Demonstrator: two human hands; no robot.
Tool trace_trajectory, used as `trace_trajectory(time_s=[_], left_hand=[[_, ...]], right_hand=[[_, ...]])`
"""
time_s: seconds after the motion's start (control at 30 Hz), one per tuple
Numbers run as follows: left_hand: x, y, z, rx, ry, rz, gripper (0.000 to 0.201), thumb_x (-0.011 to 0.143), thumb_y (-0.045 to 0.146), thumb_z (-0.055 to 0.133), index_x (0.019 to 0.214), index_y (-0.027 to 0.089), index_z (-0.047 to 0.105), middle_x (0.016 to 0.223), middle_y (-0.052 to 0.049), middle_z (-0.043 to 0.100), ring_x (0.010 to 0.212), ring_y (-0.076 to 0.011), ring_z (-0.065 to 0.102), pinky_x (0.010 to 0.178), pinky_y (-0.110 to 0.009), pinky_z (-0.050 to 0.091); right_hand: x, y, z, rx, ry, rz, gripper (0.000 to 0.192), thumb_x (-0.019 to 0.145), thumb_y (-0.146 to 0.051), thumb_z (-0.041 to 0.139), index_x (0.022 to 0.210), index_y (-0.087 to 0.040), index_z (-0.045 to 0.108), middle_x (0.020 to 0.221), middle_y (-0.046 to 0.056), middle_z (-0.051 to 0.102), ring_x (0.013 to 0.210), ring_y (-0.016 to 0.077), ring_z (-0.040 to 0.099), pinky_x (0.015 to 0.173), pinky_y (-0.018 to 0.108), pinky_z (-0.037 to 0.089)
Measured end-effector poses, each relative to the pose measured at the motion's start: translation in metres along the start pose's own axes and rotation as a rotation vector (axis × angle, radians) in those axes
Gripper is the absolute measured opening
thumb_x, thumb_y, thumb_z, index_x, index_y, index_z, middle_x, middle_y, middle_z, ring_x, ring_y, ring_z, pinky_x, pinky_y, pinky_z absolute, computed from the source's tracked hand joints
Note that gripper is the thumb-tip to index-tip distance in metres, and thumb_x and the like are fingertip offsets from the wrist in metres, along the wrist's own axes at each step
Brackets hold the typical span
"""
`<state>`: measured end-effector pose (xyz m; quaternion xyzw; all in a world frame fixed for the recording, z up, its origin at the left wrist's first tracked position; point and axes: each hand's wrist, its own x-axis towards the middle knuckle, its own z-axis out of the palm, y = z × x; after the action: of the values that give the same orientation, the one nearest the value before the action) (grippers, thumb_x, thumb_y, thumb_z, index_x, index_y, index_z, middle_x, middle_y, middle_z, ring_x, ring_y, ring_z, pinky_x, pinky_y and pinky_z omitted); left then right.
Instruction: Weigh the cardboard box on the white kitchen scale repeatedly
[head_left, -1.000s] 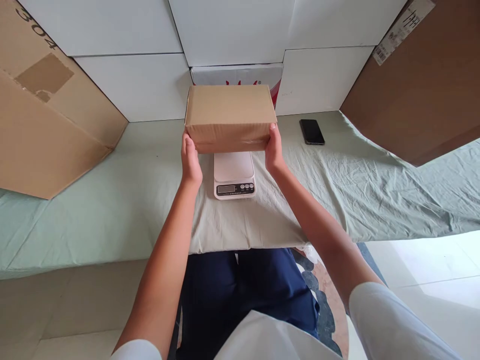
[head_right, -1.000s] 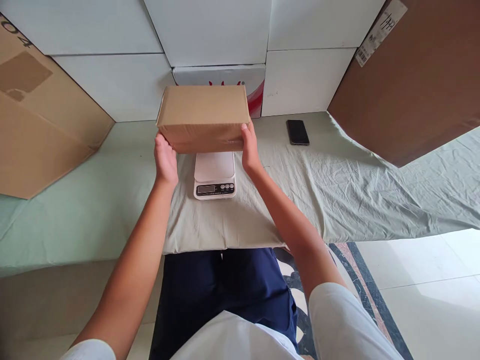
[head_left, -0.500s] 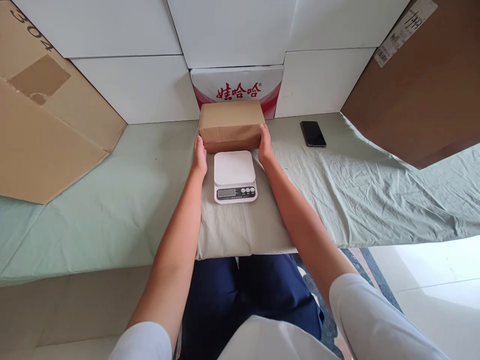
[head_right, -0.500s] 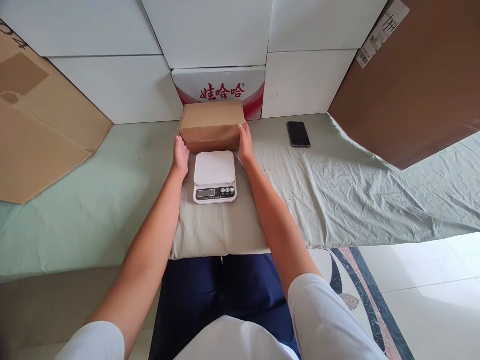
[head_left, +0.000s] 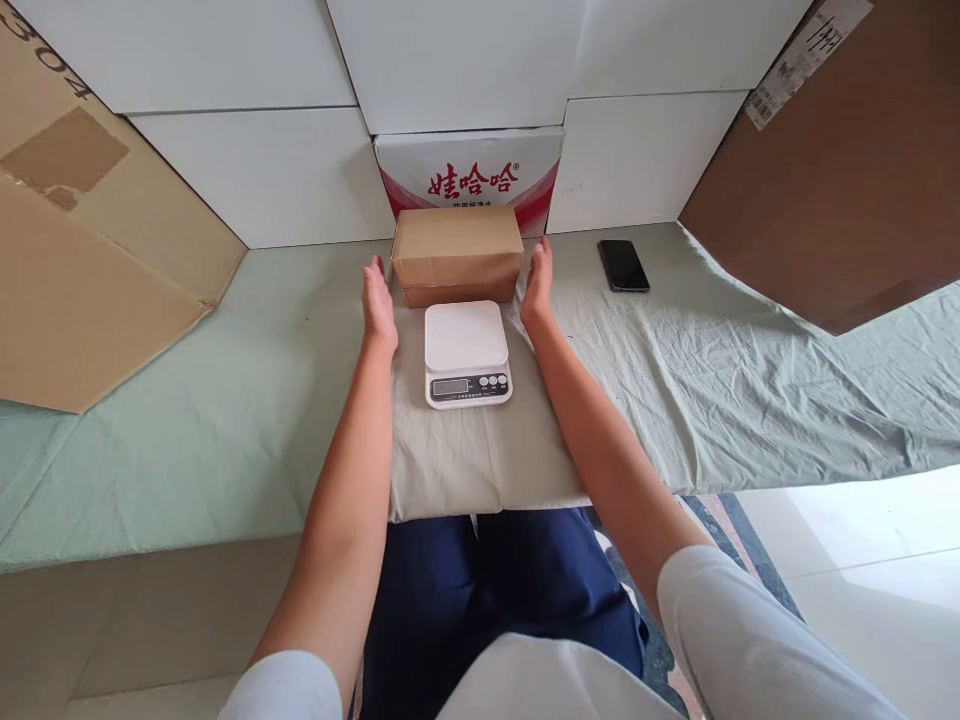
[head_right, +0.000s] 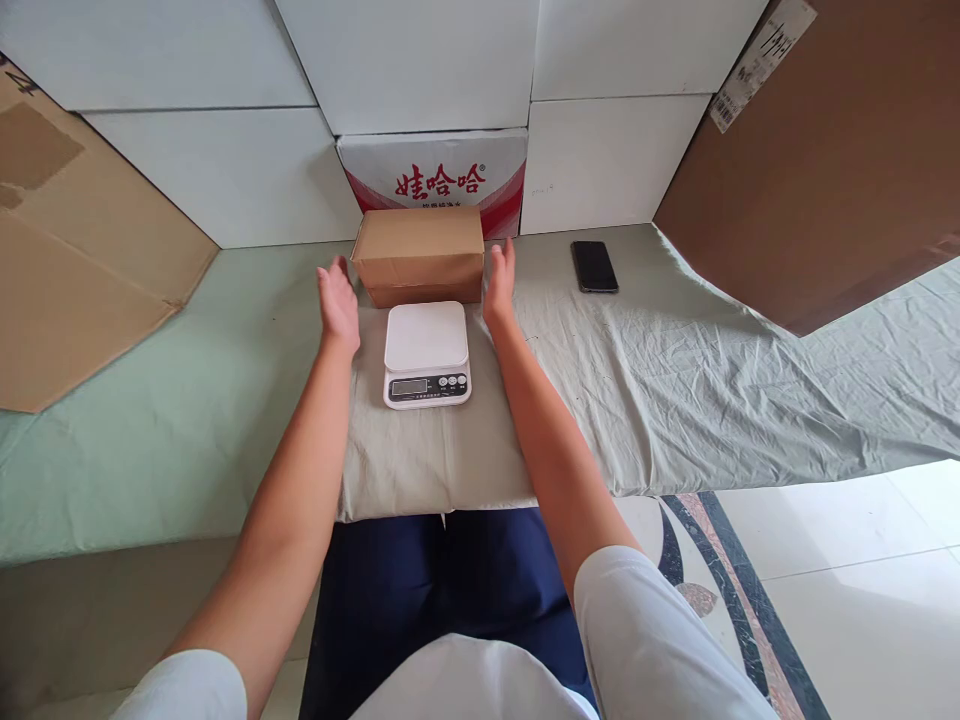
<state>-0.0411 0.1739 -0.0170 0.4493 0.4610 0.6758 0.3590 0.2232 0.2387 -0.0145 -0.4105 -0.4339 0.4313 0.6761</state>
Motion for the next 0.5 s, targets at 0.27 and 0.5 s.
trace_trajectory(time_s=[0.27,0.5], left_hand=[[0.007,0.012,-0.04,0.025,0.046,0.041,0.089,0.091,0.082,0.005,0.157,0.033,0.041,0.176,0.006,0.019,0.164,-0.023,-0.002,0.137,-0.041,0.006],[0.001,-0.005,-0.011,0.002,-0.025,-0.014,0.09,0.09,0.085,0.019,0.155,0.027,0.043,0.176,-0.003,0.018,0.165,-0.0232,0.007,0.136,-0.042,0.007]], right_hand=[[0.033,-0.009,-0.048,0.03,0.107,0.043,0.086,0.086,-0.074,0.026,0.158,-0.027,0.029,0.174,0.003,0.026,0.165,0.0143,0.021,0.137,0.05,0.014],[0.013,0.0,-0.021,0.018,-0.04,0.078,0.079,0.084,-0.074,0.042,0.148,-0.028,0.044,0.17,0.002,0.037,0.163,0.0192,0.029,0.136,0.053,0.019]])
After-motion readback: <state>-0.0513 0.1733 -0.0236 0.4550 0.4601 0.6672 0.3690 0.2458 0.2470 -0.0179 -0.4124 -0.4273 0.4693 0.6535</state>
